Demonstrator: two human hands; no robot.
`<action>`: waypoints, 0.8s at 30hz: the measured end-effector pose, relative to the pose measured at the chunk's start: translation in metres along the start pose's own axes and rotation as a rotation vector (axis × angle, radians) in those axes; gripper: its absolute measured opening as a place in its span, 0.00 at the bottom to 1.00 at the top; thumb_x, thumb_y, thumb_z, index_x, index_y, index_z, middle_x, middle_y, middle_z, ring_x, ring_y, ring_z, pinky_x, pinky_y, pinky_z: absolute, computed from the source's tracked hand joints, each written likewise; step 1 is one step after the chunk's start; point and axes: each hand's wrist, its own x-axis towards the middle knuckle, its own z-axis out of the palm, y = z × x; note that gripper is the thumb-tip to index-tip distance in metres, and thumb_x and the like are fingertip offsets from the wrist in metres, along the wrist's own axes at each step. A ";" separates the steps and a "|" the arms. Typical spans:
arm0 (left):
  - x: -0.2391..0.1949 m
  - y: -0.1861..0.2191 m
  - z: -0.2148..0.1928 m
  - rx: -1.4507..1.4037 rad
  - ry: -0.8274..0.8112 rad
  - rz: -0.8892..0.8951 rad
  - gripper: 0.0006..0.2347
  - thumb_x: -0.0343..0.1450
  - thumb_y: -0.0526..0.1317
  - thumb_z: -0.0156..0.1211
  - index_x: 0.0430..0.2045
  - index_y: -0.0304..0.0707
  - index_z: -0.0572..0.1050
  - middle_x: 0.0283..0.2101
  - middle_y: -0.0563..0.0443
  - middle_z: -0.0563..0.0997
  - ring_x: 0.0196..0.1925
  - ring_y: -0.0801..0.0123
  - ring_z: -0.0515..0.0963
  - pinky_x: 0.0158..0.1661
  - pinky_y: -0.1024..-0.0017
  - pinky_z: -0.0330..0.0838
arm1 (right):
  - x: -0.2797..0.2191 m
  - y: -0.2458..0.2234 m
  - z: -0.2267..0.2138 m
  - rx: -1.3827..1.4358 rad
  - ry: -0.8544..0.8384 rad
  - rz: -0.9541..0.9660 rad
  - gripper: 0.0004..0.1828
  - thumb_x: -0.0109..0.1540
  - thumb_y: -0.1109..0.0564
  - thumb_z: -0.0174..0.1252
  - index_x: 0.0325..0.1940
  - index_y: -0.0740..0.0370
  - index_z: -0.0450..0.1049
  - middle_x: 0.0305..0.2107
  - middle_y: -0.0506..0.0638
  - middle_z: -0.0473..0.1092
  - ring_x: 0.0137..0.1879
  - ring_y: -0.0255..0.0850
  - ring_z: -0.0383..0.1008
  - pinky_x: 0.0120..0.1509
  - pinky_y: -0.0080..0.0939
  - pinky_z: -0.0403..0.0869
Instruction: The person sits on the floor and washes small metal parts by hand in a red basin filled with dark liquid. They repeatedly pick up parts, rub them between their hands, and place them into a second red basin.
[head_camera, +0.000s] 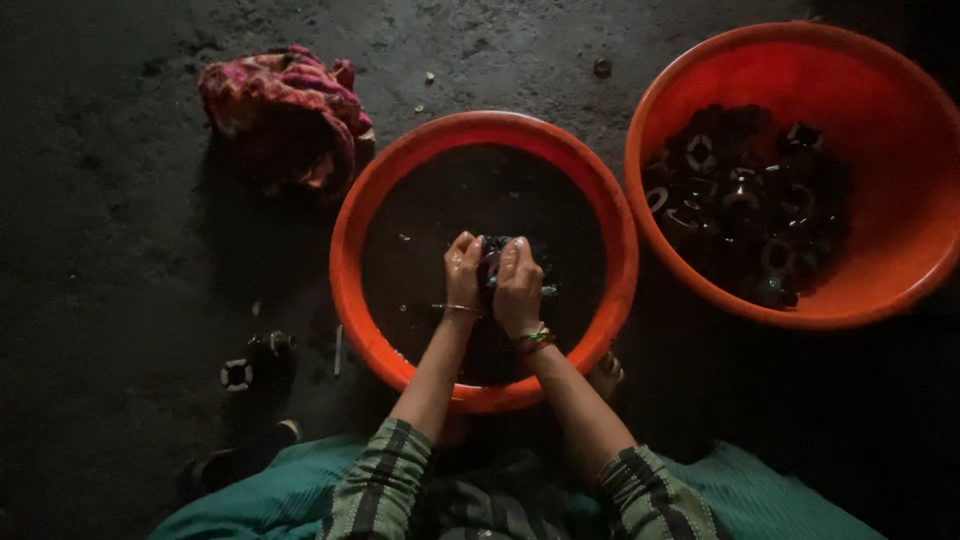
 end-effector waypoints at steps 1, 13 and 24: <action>-0.001 0.006 0.005 -0.018 0.000 0.006 0.12 0.75 0.36 0.56 0.20 0.44 0.65 0.23 0.64 0.65 0.26 0.85 0.63 0.26 0.81 0.61 | 0.003 0.010 0.004 0.063 0.026 0.100 0.21 0.76 0.51 0.40 0.36 0.68 0.67 0.23 0.56 0.64 0.29 0.43 0.65 0.35 0.44 0.65; -0.016 0.026 -0.030 -0.421 0.200 -0.567 0.11 0.72 0.49 0.55 0.30 0.43 0.75 0.29 0.52 0.79 0.31 0.64 0.79 0.32 0.67 0.78 | 0.026 0.034 -0.003 -0.031 -0.190 0.272 0.17 0.73 0.49 0.46 0.46 0.66 0.73 0.35 0.55 0.73 0.40 0.43 0.74 0.43 0.41 0.71; 0.013 -0.022 -0.091 1.251 0.244 0.098 0.16 0.66 0.31 0.63 0.47 0.34 0.71 0.55 0.34 0.72 0.55 0.42 0.76 0.53 0.52 0.75 | 0.037 0.067 0.079 -1.211 -0.541 -0.399 0.38 0.52 0.45 0.63 0.61 0.67 0.70 0.67 0.67 0.57 0.75 0.63 0.53 0.71 0.68 0.59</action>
